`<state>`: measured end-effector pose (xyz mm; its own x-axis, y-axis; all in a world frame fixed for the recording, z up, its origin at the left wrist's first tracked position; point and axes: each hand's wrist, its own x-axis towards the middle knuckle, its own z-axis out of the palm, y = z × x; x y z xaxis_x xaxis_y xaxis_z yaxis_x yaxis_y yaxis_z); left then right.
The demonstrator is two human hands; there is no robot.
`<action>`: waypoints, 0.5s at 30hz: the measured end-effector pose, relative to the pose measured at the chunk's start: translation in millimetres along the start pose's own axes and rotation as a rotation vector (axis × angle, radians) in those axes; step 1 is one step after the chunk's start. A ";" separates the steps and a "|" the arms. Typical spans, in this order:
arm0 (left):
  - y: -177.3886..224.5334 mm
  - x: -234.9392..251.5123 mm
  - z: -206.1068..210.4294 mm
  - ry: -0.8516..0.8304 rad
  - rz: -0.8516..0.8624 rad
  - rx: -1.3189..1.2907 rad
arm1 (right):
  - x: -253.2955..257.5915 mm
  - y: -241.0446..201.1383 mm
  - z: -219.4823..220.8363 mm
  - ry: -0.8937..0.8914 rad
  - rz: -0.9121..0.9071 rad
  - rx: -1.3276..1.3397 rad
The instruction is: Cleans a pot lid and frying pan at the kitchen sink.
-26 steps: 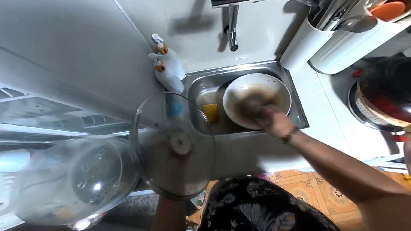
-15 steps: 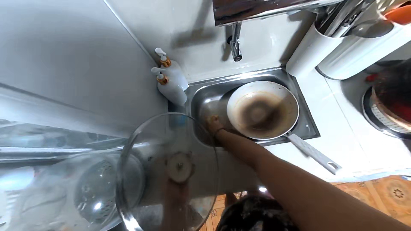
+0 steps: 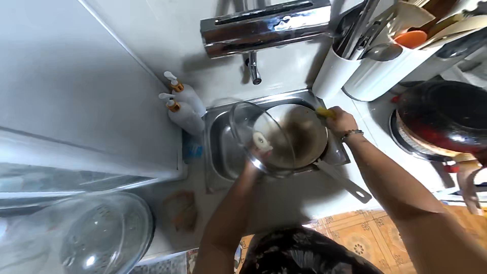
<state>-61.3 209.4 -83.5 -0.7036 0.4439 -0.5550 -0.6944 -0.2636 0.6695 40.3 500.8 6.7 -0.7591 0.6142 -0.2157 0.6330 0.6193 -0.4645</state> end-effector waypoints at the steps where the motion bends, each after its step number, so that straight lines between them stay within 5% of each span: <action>1: -14.8 12.6 8.8 -0.003 -0.034 -0.040 | 0.5 8.6 -1.7 0.013 0.038 -0.004; 5: -88.8 91.4 -14.6 -0.195 0.093 0.023 | 4.2 20.9 22.7 -0.027 0.071 0.008; 8: -71.3 86.7 6.2 0.068 0.014 0.160 | 2.6 15.4 40.8 -0.074 0.110 0.049; 15: -78.0 137.6 -46.8 0.089 -0.096 0.135 | 17.3 0.0 61.2 -0.189 0.047 -0.009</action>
<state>-111.0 250.9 -235.1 -0.6494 0.3828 -0.6571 -0.7369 -0.1033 0.6681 18.0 481.4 -49.6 -0.7434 0.5401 -0.3944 0.6688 0.5971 -0.4430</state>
